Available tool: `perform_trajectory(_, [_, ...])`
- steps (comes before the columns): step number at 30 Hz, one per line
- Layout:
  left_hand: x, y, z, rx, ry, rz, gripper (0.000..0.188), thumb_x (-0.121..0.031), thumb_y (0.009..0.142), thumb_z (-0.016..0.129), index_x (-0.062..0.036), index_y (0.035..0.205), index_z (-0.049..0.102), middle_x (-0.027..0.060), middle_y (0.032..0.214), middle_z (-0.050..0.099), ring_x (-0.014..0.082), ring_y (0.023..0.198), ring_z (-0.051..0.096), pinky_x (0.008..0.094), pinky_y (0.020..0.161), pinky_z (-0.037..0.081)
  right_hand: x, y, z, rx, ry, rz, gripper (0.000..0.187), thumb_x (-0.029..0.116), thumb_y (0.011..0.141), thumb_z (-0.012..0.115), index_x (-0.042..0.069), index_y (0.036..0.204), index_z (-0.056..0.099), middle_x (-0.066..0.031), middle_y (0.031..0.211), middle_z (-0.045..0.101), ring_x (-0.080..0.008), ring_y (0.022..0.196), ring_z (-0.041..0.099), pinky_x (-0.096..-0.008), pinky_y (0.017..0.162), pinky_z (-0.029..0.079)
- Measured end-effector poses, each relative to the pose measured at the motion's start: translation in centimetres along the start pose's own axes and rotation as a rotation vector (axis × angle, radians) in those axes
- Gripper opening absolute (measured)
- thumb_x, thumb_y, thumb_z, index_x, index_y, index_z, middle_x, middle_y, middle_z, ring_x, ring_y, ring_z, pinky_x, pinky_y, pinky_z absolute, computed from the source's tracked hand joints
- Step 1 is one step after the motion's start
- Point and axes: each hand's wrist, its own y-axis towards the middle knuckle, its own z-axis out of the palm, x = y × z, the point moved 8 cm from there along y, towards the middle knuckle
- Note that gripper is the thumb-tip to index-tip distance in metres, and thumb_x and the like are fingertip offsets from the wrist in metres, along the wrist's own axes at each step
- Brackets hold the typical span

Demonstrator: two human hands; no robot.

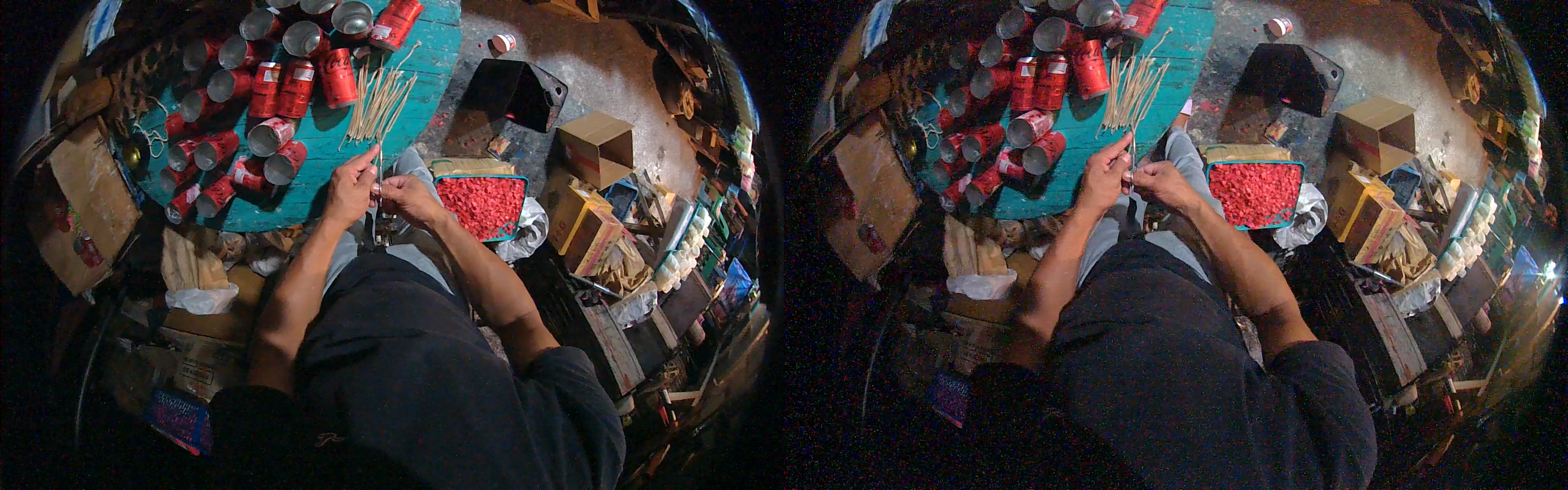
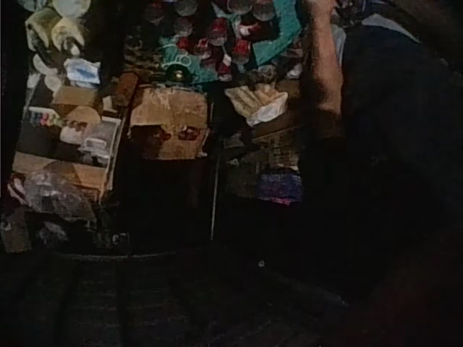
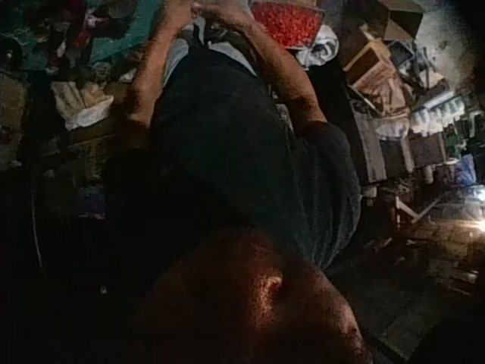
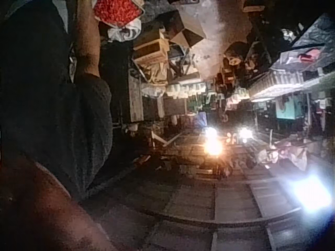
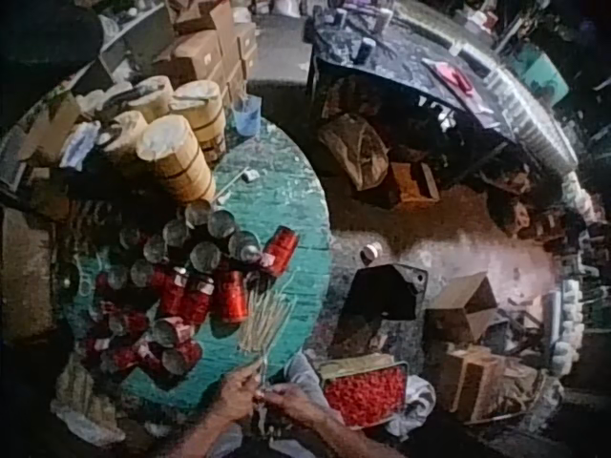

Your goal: The person is assembling fireworks by inserting wooden sticks into red cylindrical containers. They handle the sticks and containers one at a time, placing them on a green table.

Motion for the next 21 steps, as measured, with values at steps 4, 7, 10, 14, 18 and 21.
perform_trajectory(4, [0.7,-0.1,-0.1,0.005,-0.046,-0.048,0.04,-0.008,0.096,0.052,-0.0103,0.136,0.058,0.0001,0.083,0.055,0.0069,0.058,0.052,0.0247,0.045,0.048,0.1,-0.3,0.2,0.035,0.028,-0.002,0.035,0.033,0.091,0.071,0.01,0.069,0.059,0.0063,0.06,0.047,-0.006,0.052,0.037,-0.0237,0.049,0.025])
perform_trajectory(7, [0.7,-0.2,-0.2,-0.002,-0.066,-0.06,0.04,-0.008,0.096,0.053,-0.0112,0.136,0.058,-0.0013,0.08,0.054,0.0061,0.058,0.05,0.0235,0.045,0.047,0.2,-0.4,0.0,0.017,-0.043,0.003,0.035,0.034,0.091,0.071,0.01,0.068,0.059,0.0072,0.06,0.046,-0.0051,0.051,0.035,-0.0244,0.048,0.023])
perform_trajectory(10, [0.4,-0.2,-0.4,-0.002,-0.035,-0.053,0.041,-0.007,0.096,0.052,-0.012,0.137,0.057,-0.0028,0.078,0.051,0.0051,0.056,0.046,0.0223,0.046,0.043,0.4,-0.5,0.0,0.028,-0.041,0.016,0.035,0.035,0.09,0.072,0.01,0.068,0.06,0.0066,0.06,0.048,-0.0044,0.051,0.036,-0.0245,0.047,0.024])
perform_trajectory(14, [0.4,-0.4,-0.4,0.022,-0.033,-0.098,0.041,-0.006,0.096,0.051,-0.0111,0.137,0.058,-0.0036,0.074,0.05,0.0048,0.055,0.044,0.0236,0.047,0.04,0.7,-0.6,-0.1,-0.018,-0.066,0.029,0.037,0.036,0.089,0.073,0.01,0.067,0.059,0.0058,0.059,0.049,-0.0049,0.05,0.037,-0.0244,0.047,0.025])
perform_trajectory(18, [0.8,-0.7,-0.2,0.04,-0.078,-0.119,0.04,-0.006,0.097,0.051,-0.01,0.135,0.059,-0.0032,0.071,0.052,0.0052,0.053,0.043,0.025,0.047,0.039,0.7,-0.6,-0.2,-0.051,-0.052,0.006,0.04,0.034,0.089,0.073,0.011,0.06,0.057,0.0045,0.058,0.051,-0.0055,0.05,0.041,-0.0245,0.047,0.029])
perform_trajectory(21, [1.3,-1.2,-0.5,-0.013,-0.103,-0.113,0.042,-0.004,0.096,0.052,-0.007,0.137,0.055,-0.0018,0.072,0.053,0.0057,0.056,0.045,0.0246,0.051,0.04,0.6,-0.6,0.1,-0.035,-0.069,0.024,0.031,0.026,0.089,0.072,0.008,0.069,0.058,0.0012,0.064,0.059,-0.0077,0.056,0.051,-0.0242,0.051,0.038])
